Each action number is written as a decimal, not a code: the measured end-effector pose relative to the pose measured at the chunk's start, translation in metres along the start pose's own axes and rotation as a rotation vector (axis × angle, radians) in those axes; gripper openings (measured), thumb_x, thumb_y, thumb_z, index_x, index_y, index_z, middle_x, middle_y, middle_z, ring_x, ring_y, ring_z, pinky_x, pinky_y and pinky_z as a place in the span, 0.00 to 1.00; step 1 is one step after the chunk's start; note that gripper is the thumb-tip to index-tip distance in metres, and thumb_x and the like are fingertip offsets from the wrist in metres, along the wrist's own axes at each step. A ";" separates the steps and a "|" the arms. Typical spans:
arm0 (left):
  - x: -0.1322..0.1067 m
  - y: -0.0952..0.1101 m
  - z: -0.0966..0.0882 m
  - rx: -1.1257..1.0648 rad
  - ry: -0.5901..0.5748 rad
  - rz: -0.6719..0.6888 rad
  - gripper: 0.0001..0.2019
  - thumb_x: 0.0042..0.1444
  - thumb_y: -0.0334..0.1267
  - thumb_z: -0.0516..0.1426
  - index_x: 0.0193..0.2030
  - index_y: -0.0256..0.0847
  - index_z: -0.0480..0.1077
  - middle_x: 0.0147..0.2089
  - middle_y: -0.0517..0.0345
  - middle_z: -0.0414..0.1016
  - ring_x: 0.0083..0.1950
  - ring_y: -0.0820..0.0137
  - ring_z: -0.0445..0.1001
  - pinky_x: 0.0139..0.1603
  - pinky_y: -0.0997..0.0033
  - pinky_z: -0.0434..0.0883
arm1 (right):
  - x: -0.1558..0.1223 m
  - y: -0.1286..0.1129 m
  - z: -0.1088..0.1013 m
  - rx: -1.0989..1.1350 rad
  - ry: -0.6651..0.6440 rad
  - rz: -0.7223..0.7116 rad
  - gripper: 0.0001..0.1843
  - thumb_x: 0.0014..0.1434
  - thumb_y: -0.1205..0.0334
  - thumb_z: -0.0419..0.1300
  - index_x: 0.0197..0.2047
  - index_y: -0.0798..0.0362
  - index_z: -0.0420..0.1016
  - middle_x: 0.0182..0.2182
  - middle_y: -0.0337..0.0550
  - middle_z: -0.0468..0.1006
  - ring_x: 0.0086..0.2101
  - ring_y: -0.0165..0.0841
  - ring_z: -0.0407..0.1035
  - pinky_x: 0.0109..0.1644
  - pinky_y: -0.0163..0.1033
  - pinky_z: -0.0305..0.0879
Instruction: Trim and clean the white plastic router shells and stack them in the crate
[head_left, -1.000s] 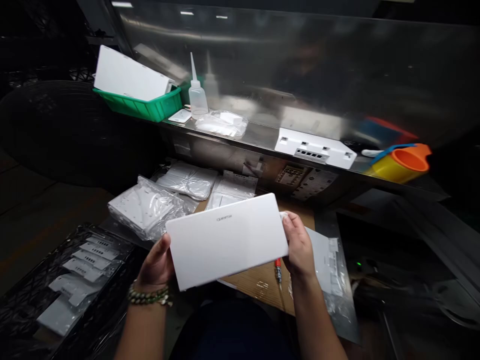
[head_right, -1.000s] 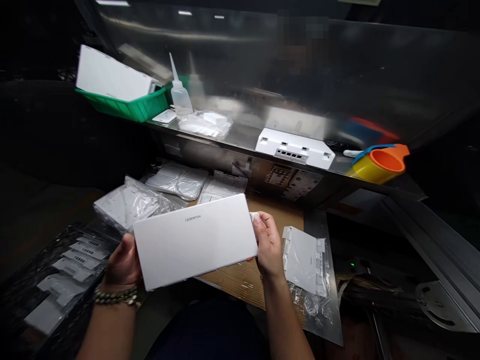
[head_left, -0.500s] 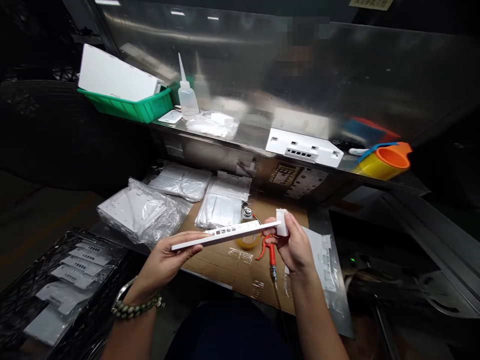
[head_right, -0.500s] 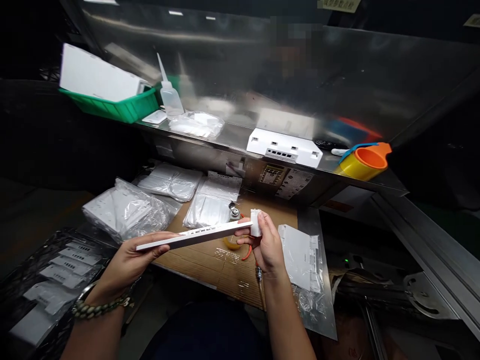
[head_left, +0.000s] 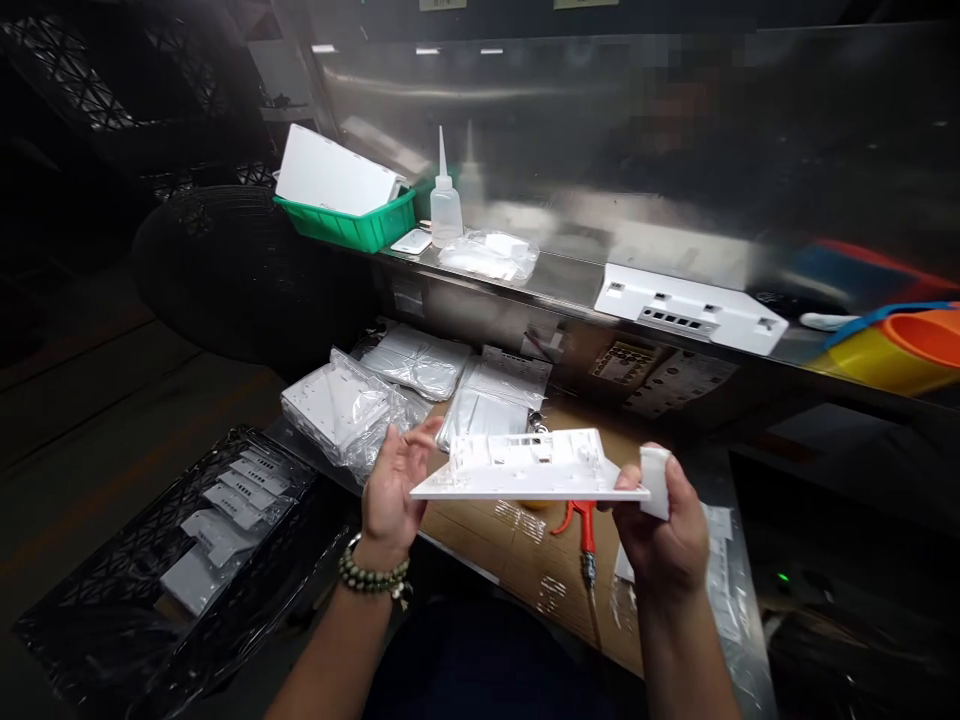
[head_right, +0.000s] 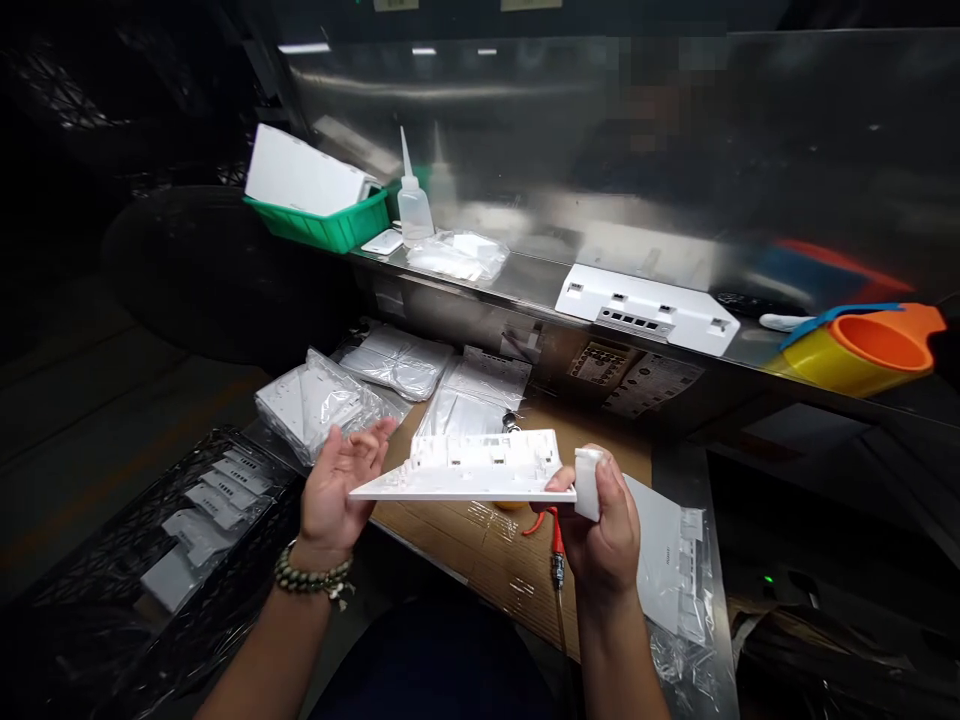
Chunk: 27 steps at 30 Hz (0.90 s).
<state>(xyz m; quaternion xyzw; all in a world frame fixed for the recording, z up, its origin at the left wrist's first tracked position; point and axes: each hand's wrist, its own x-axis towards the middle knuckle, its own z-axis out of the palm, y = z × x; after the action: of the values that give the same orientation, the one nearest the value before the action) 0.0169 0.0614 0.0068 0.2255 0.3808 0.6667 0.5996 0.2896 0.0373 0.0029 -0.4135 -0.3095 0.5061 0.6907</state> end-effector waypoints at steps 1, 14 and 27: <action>0.002 -0.005 0.001 -0.069 0.115 -0.093 0.14 0.64 0.50 0.61 0.39 0.41 0.79 0.53 0.47 0.81 0.62 0.60 0.76 0.62 0.63 0.73 | -0.002 -0.002 0.001 -0.017 -0.008 -0.039 0.14 0.67 0.45 0.58 0.43 0.46 0.69 0.22 0.33 0.73 0.20 0.32 0.68 0.25 0.37 0.68; 0.014 0.001 0.045 -0.363 -0.016 -0.497 0.25 0.66 0.40 0.56 0.68 0.36 0.67 0.57 0.37 0.80 0.58 0.46 0.79 0.62 0.40 0.73 | 0.008 0.004 -0.017 -0.548 0.019 -0.313 0.15 0.68 0.51 0.62 0.53 0.48 0.69 0.47 0.48 0.83 0.50 0.41 0.76 0.57 0.51 0.68; 0.000 -0.003 0.066 -0.209 -0.071 -0.191 0.27 0.65 0.32 0.61 0.70 0.47 0.64 0.61 0.49 0.79 0.60 0.55 0.79 0.65 0.48 0.73 | -0.046 0.017 0.073 -0.888 -0.551 -0.652 0.07 0.65 0.68 0.64 0.46 0.51 0.81 0.39 0.45 0.77 0.39 0.35 0.72 0.42 0.41 0.70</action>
<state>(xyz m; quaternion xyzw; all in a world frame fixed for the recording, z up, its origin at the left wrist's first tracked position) 0.0691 0.0771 0.0447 0.1477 0.3076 0.6343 0.6937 0.2068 0.0151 0.0221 -0.3998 -0.7682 0.1799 0.4665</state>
